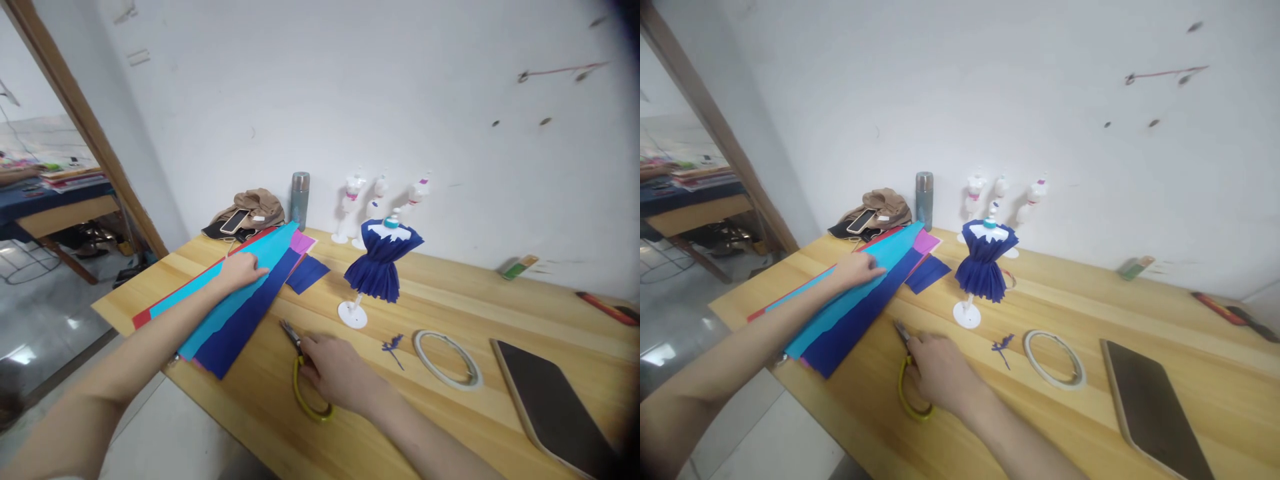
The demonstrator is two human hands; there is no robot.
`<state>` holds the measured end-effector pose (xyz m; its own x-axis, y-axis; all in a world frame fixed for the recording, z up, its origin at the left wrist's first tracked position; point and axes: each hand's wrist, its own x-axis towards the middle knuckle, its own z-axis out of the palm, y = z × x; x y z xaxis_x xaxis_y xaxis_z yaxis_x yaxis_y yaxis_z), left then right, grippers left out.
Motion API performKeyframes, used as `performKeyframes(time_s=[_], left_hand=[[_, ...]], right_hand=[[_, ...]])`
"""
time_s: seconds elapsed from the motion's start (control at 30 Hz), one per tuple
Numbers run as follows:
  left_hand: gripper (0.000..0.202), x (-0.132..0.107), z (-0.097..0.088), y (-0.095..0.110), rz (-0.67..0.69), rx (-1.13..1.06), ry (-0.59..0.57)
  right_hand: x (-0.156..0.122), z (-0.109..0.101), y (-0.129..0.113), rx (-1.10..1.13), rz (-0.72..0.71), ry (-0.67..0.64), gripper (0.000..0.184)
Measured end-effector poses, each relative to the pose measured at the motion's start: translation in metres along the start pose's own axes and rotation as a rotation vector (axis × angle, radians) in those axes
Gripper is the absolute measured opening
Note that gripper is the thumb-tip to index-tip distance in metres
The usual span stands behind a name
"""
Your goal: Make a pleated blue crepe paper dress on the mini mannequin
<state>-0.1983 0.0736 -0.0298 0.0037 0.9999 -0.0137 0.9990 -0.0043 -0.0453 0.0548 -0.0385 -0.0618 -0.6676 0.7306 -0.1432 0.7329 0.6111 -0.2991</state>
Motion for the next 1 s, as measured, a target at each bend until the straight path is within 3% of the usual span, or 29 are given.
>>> performKeyframes(time_s=[0.1,0.2,0.4,0.7,1.0], left_hand=[[0.045,-0.01,0.004,-0.001,0.015,0.001,-0.007],[0.041,-0.014,0.007,-0.015,-0.06,0.044,-0.015],[0.045,-0.005,0.011,-0.04,-0.128,0.036,-0.118],[0.06,0.023,0.019,-0.039,-0.101,-0.003,-0.127],[0.034,0.029,0.033,-0.035,-0.077,-0.093,-0.084]], right_hand=[[0.0,-0.001,-0.001,-0.001,0.009,-0.003,0.018],[-0.001,-0.002,-0.002,-0.009,0.005,0.001,0.017],[-0.002,-0.003,-0.009,-0.075,0.019,-0.042,0.022],[-0.002,-0.001,-0.007,-0.059,0.012,-0.012,0.022],[-0.002,0.001,-0.004,-0.066,0.0,0.002,0.024]])
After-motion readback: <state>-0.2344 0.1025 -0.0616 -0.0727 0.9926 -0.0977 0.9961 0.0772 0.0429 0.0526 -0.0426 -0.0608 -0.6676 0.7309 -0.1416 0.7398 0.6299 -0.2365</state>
